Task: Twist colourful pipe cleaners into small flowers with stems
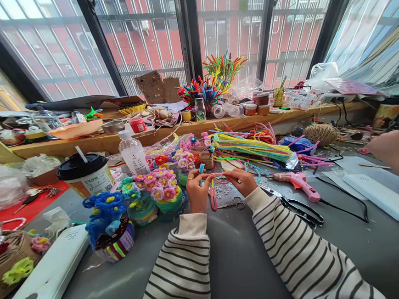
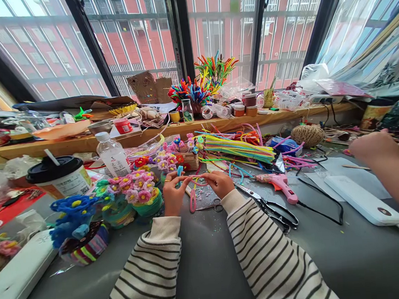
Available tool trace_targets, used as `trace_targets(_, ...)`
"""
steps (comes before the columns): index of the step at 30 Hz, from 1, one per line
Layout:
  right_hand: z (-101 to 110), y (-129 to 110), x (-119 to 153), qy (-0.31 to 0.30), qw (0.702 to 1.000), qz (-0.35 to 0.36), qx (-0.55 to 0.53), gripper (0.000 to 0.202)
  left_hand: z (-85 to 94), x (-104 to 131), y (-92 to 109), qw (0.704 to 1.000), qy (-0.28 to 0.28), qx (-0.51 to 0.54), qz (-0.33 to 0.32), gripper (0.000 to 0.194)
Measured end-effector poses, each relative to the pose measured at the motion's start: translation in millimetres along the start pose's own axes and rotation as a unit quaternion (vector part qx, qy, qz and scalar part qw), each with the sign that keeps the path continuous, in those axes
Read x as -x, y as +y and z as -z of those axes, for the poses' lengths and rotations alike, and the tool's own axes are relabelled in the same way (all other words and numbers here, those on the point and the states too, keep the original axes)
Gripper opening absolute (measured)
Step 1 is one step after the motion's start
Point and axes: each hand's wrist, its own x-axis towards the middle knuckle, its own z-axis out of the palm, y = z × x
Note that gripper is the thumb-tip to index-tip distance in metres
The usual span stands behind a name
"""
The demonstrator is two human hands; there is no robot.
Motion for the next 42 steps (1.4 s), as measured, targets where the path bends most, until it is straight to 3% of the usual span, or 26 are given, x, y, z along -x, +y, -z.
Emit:
trace_targets(14, -6.2, 8.7, 1.5, 0.007, 0.996, 0.076, 0.039, 0.029, -0.5, 0.1, -2.1, 1.0, 0.006, -0.01, -0.015, 0.023)
trace_targets(22, -5.7, 7.5, 1.3, -0.001, 0.995, 0.086, 0.042, 0.028, 0.2, -0.4, -2.3, 1.0, 0.003, -0.005, -0.006, 0.02)
trace_targets(27, -5.3, 1.6, 1.5, 0.029, 0.994, 0.081, 0.066, 0.025, 0.5, 0.1, -1.8, 1.0, 0.001, 0.007, 0.01, 0.02)
trace_targets(31, -4.8, -0.6, 1.9, 0.031, 0.985, 0.121, 0.12, 0.04, 0.4, 0.8, -0.8, 0.999, -0.001, 0.029, 0.027, 0.021)
trace_targets(42, -7.8, -2.5, 0.8, 0.052, 0.967, 0.143, 0.207, 0.022, 0.9, 0.4, 1.3, 0.998, 0.004, 0.039, 0.048, 0.022)
